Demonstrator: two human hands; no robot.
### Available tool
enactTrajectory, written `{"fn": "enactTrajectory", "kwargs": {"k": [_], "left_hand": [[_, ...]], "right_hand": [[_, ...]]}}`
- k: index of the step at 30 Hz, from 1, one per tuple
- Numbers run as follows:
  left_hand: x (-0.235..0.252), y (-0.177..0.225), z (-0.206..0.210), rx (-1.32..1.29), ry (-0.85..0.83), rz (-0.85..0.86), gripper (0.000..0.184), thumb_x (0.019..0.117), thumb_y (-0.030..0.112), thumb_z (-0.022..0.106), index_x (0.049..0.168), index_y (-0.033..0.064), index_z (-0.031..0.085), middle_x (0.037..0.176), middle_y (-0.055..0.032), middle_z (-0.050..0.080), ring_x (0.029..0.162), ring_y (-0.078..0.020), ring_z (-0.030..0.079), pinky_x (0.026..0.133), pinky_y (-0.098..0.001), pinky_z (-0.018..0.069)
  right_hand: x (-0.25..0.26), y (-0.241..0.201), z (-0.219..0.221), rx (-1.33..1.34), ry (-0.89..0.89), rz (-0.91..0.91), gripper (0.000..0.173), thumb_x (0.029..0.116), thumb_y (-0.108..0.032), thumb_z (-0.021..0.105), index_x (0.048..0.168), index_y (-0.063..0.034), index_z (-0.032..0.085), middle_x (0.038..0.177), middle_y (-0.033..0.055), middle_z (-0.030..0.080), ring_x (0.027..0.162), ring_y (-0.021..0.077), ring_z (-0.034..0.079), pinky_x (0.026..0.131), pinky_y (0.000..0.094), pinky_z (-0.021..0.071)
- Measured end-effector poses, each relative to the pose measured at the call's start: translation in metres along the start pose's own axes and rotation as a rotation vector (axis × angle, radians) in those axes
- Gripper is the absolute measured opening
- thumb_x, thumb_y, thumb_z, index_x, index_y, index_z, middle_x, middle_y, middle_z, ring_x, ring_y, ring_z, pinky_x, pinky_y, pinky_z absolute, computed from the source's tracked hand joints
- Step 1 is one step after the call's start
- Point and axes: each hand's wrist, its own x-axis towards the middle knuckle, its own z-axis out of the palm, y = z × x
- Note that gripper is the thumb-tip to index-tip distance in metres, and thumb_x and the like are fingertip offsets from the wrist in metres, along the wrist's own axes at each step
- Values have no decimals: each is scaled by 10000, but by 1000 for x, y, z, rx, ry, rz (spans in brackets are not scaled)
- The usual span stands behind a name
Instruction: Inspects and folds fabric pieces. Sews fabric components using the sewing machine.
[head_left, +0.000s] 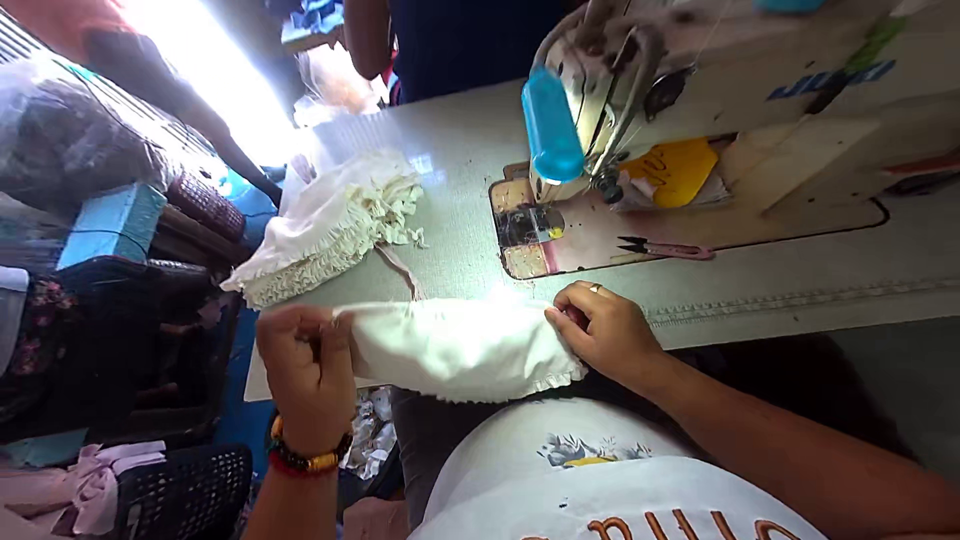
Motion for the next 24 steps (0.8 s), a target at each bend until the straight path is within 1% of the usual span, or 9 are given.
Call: {"fn": "enactTrajectory", "kwargs": {"k": [2,4,5,6,8,9,12,19,24], "left_hand": [[37,12,4,-69,-92,102,97,1074,163,513,1099,109,590,977,114,603,888,100,571,816,-128,505],[81,30,2,-36,-211,222,224,1043,65,458,996,17,672,972,22,641,872,47,578,801,-144,498],[104,40,0,45,-259,263,260,1042,63,437,1002,5,687,971,-17,646,835,23,572,771,-157,492],[128,48,-2,150,-278,297,277,1052,74,430,1039,3,698,985,-60,666,836,-15,587,776,-188,496],[177,61,-2,317,-321,353,314,1061,88,406,1147,-15,690,1102,-182,685,1012,-175,634,930,-358,492],[200,64,0,389,-330,386,325,1065,100,391,1176,-6,678,1143,-206,681,1066,-230,643,967,-414,493],[254,73,20,482,-323,409,338,1072,89,381,1204,-16,673,1229,-284,647,1235,-427,576,1064,-578,406],[315,86,106,421,-371,207,373,1060,44,384,1325,49,647,1369,-214,605,1330,-321,539,1139,-494,374],[338,83,137,149,-163,115,307,1056,83,435,1253,56,669,1237,-127,655,1134,-141,608,993,-339,473]], "right_hand": [[8,12,-4,86,-34,-2,296,1003,-298,561,1060,-41,696,890,118,659,713,214,617,645,406,528],[12,26,-9,171,-47,-22,358,1003,-308,577,1230,-41,648,1026,130,642,730,142,588,643,301,517],[12,31,-12,224,-43,-23,368,1000,-303,586,1256,-44,641,1065,124,640,740,94,584,645,233,509],[12,36,-13,294,-37,-10,355,993,-283,597,1242,-37,657,1077,117,642,760,61,582,658,187,498],[12,40,-15,402,-27,8,289,982,-237,602,1146,-19,700,1052,105,649,795,32,592,686,150,500],[13,39,-15,415,-29,7,270,980,-225,598,1114,-19,708,1035,99,643,795,29,585,685,145,493],[16,35,-13,339,-56,-26,260,988,-235,580,1090,-39,718,1010,112,649,767,79,579,673,199,497],[17,37,-12,341,-44,-61,250,986,-237,577,1073,-53,722,978,92,630,731,60,555,639,169,471],[17,37,-10,380,-24,-66,244,977,-217,590,1098,-48,717,979,88,629,710,38,542,614,143,456]]}}
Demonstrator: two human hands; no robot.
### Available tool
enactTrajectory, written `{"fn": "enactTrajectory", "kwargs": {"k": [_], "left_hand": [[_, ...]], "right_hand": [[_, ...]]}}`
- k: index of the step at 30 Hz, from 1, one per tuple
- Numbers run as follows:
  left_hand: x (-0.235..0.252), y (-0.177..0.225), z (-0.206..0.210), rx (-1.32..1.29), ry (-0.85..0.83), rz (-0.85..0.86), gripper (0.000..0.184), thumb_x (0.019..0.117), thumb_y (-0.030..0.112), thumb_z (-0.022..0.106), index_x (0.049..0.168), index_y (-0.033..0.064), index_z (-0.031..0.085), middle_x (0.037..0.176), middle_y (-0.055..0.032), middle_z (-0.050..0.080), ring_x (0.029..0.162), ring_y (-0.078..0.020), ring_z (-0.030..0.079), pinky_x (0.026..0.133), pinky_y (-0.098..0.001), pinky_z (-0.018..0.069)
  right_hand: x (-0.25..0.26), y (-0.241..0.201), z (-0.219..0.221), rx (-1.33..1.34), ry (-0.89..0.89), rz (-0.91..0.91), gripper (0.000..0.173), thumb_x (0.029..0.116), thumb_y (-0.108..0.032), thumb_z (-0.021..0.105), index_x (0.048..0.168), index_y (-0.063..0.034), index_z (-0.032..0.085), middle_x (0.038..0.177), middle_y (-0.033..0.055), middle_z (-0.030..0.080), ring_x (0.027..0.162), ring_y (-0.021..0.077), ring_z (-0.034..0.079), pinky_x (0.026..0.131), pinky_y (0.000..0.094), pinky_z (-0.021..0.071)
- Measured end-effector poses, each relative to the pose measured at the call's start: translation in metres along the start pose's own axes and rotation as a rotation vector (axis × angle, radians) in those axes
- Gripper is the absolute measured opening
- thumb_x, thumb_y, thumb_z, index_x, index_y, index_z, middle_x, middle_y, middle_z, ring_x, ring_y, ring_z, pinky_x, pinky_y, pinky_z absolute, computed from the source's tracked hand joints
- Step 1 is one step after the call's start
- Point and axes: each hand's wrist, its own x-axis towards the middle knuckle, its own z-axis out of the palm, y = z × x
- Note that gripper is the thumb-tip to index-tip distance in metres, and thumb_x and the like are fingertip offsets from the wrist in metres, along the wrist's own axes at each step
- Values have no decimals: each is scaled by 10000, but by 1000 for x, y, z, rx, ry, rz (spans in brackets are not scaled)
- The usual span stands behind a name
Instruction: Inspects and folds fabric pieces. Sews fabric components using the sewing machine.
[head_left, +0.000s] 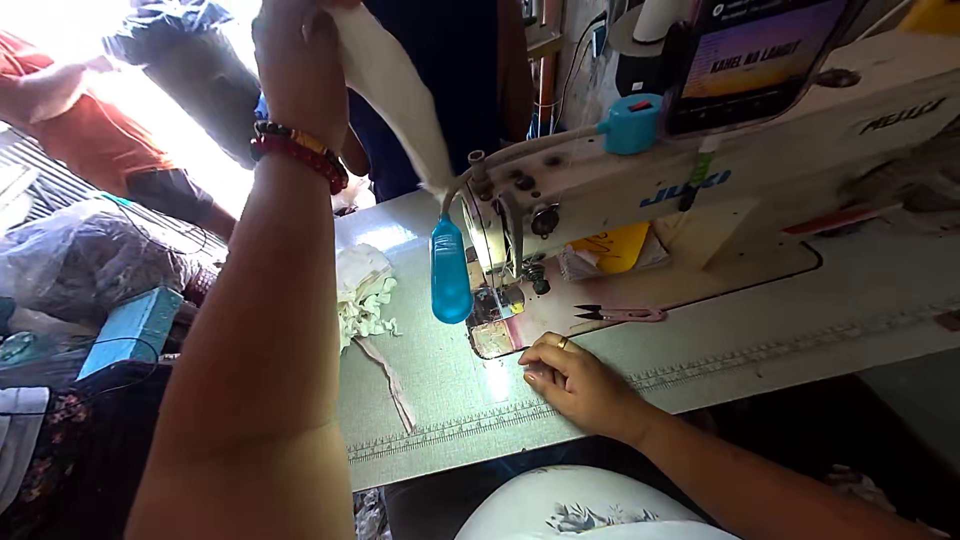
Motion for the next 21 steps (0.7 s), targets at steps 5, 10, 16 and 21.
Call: {"fn": "enactTrajectory", "kwargs": {"k": [5,10,16,21], "left_hand": [[-46,-59,61,-269,-47,-100,318,1037,68,449,1293,-48,598,1165,-144,664,988,-121,641,886,-321,536],[-128,-104,113,50,-558,-512,323,1030,99,566,1322,-22,632,1296,-279,646,1250,-419,604,1087,-579,442],[-147,-117,128,169,-560,-441,384,971,134,666,1344,53,632,1420,-268,549,1333,-431,524,1087,-580,447],[-151,-76,63,113,-485,-220,330,1025,91,556,1339,15,626,1388,-232,592,1252,-379,607,1062,-529,490]], "right_hand": [[-3,2,1,-26,15,3,243,964,-243,596,1067,-67,730,953,70,629,695,36,545,607,149,467],[0,8,11,-68,102,-70,264,935,-302,585,1003,-104,745,913,39,638,655,24,541,568,156,467],[-1,5,12,-50,112,-57,244,917,-270,595,980,-89,747,923,38,644,658,-5,529,560,121,441],[-3,5,8,-57,87,-47,253,927,-272,596,1008,-85,746,942,38,637,681,-15,534,583,107,448]]}}
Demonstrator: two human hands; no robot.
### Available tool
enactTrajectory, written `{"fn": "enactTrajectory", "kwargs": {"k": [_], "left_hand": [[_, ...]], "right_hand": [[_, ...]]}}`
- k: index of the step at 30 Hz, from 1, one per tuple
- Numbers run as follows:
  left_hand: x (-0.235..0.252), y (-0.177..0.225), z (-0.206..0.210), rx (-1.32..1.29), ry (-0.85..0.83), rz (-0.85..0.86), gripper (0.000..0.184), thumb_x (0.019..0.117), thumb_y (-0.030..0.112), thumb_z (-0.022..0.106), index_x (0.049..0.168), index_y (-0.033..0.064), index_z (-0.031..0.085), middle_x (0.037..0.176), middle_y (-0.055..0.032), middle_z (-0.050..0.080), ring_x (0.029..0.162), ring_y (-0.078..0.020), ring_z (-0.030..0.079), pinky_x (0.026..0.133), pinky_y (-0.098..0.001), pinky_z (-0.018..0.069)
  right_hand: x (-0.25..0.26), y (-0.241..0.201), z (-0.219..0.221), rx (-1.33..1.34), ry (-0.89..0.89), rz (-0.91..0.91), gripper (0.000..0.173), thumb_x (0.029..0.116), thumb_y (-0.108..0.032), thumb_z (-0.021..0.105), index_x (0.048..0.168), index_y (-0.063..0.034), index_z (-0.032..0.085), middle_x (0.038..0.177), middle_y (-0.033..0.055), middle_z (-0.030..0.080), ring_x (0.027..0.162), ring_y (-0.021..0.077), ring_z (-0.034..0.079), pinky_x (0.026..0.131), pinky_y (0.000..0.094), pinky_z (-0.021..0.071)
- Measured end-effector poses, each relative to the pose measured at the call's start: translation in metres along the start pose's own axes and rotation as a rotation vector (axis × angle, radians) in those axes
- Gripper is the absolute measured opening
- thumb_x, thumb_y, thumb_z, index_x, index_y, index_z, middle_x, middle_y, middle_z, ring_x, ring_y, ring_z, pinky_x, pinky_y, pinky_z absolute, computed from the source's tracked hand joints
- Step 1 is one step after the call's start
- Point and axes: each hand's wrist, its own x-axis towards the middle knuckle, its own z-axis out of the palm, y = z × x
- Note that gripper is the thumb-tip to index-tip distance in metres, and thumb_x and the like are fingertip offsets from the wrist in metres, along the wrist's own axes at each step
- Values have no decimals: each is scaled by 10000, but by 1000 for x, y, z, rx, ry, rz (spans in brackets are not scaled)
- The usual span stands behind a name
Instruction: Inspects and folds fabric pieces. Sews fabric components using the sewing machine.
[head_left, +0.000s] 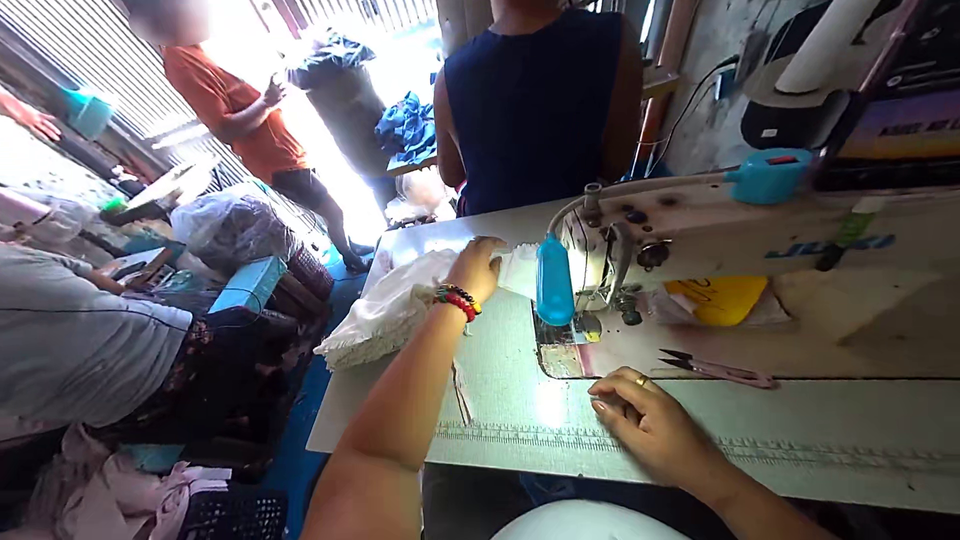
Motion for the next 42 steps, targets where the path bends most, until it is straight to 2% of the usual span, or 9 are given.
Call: {"fn": "enactTrajectory", "kwargs": {"k": [5,9,14,22,28,32,35,38,42], "left_hand": [[-58,-60,-63,237,197,-134,310,1061,133,501,1294,7,660,1280,-216,671,1228,-396,626,1069,-591,463],[-101,-94,-56,152,-38,-376,518,1067,370,532,1478,53,522,1454,-230,557,1376,-409,508,1161,-594,364],[-132,-86,-38,282,8,-285,906,876,502,761,1593,113,365,1607,-208,387,1505,-383,340,1237,-553,245],[-147,-82,-71,291,-71,-404,548,1066,306,543,1578,166,406,1509,-207,509,1357,-410,523,1115,-577,417],[-151,-81,-77,301,251,-454,316,1054,137,484,1272,28,686,1212,-252,687,1143,-437,657,963,-640,490],[-154,-75,-111,-13,575,-351,332,1071,162,455,1280,-36,621,1145,-303,670,1052,-455,663,910,-666,495],[-171,-29,-128,-174,695,-155,283,1067,174,469,1222,-4,627,916,-148,671,733,-205,646,678,-426,554],[-192,28,-123,-423,629,100,216,1052,135,496,1183,16,618,868,22,665,718,-16,647,678,-246,588],[-218,75,-103,-362,372,346,202,1020,102,536,1127,19,687,925,8,698,831,-5,656,781,-212,568]], "right_hand": [[0,0,1,5,21,-3,303,915,-274,599,1107,-80,730,953,48,642,659,-7,530,558,121,443],[2,-1,3,-29,14,-6,333,901,-282,586,1128,-81,724,935,49,645,638,22,523,548,156,444],[1,-1,4,-57,25,-15,332,894,-278,580,1115,-82,731,934,51,640,631,12,518,539,145,435],[-2,-2,2,-70,20,-8,320,909,-257,585,1132,-72,723,952,56,641,670,23,543,573,139,453],[-5,-4,3,-85,24,-33,302,921,-246,582,1115,-67,728,979,75,648,682,38,567,589,161,486],[-2,-10,1,-57,-5,-57,272,929,-217,568,1063,-60,745,965,86,667,695,62,595,605,187,512],[10,-36,-2,57,-124,-62,280,942,-216,577,1102,-53,739,1002,96,703,799,122,668,672,254,567],[26,-68,5,238,-210,-153,450,932,-279,652,1312,-36,652,1192,100,700,1016,134,698,839,295,602],[35,-107,8,385,-47,-348,922,859,-410,791,1571,-58,324,1498,146,499,1266,132,591,994,292,552]]}}
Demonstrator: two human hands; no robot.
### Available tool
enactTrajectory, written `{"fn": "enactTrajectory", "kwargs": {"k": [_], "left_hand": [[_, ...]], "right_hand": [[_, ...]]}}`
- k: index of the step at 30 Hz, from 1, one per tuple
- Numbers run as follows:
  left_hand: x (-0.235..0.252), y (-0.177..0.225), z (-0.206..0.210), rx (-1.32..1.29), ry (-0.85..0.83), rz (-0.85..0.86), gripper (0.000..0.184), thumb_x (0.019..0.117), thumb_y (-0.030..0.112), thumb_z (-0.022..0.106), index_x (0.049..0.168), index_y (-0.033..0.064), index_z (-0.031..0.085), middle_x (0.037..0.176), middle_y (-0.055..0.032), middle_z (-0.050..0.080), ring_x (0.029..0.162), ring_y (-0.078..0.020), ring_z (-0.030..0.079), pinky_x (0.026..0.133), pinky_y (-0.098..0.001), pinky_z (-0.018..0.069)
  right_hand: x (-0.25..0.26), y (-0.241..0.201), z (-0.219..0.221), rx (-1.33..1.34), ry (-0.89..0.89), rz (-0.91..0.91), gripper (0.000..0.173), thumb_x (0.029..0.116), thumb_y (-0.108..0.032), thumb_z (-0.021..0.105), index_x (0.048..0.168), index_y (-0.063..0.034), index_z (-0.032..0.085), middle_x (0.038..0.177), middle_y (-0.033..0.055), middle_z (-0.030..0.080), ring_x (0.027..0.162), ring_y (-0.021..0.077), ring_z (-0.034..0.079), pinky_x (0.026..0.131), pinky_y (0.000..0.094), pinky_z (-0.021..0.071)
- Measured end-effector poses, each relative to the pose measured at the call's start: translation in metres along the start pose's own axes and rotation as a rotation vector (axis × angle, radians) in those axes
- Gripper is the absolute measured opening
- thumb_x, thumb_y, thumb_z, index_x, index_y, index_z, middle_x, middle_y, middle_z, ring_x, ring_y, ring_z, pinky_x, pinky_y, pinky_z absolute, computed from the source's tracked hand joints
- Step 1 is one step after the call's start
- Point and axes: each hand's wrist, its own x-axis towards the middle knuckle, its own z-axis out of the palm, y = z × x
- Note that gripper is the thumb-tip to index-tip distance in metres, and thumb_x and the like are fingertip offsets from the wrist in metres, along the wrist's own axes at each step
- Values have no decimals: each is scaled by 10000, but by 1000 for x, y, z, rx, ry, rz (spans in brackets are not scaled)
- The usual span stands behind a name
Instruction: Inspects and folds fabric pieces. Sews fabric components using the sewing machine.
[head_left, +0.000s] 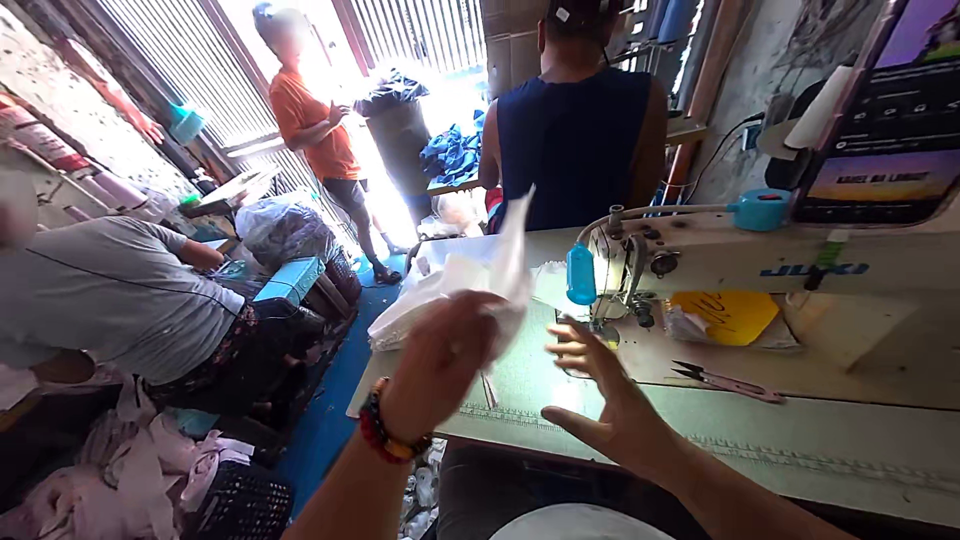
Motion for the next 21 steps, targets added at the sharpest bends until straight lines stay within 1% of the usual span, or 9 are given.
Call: {"fn": "enactTrajectory", "kwargs": {"k": [2,4,6,7,9,11,14,18,21], "left_hand": [[-7,11,11,50,-175,110,230,1010,73,534,1132,11,719,1014,-73,729,939,-78,678,871,-261,553],[-14,12,23,42,-302,198,217,1004,52,535,1116,0,714,1003,-112,730,952,-139,693,879,-292,558],[-22,11,35,-6,-392,227,202,1011,55,545,1117,-11,705,970,-126,729,906,-166,696,845,-300,560],[-25,10,40,-39,-412,224,189,1015,62,557,1117,-13,697,958,-127,731,878,-161,696,822,-291,559],[-30,6,52,-137,-395,179,173,1017,70,580,1124,-25,677,962,-130,721,865,-121,682,814,-240,550],[-35,-1,64,-246,-374,102,175,1008,78,608,1136,-38,632,998,-117,694,884,-63,668,816,-198,556],[-40,-17,73,-229,-410,18,253,978,137,668,1156,-41,638,971,-127,711,851,-83,688,787,-235,568],[-50,-40,75,-260,-449,-23,213,985,147,666,1042,-58,671,863,-112,699,756,-71,673,720,-219,563],[-57,-48,69,-141,-411,32,183,983,149,663,1026,-23,712,911,-96,722,841,-95,682,806,-242,558]], "right_hand": [[4,-11,-7,-69,173,-141,977,826,-488,814,1599,-254,265,1561,62,434,1362,144,515,1074,325,501],[5,-22,-22,-167,194,-243,939,814,-565,798,1574,-419,266,1646,-41,320,1482,144,378,1177,355,409],[-2,-33,-35,-248,95,-236,769,870,-585,732,1528,-374,393,1615,-58,374,1494,112,342,1212,339,352],[-8,-36,-39,-258,34,-209,644,919,-551,694,1479,-304,493,1504,-44,514,1411,80,445,1160,308,404],[-17,-38,-41,-232,-50,-163,373,999,-430,621,1264,-172,670,1084,-29,724,1030,-8,648,911,189,534],[-24,-36,-45,-231,-95,-157,272,1045,-310,554,1041,-90,715,875,2,718,829,-23,654,767,125,533],[-20,-44,-61,-296,-17,-164,282,1064,-318,519,993,-103,687,839,3,666,809,-11,626,742,133,516],[-16,-62,-95,-315,62,-219,222,1054,-340,564,1059,-139,658,827,-26,591,786,-48,565,719,93,464],[-19,-66,-109,-400,46,-281,213,1061,-330,552,1075,-139,644,812,0,554,763,-10,539,699,106,433]]}}
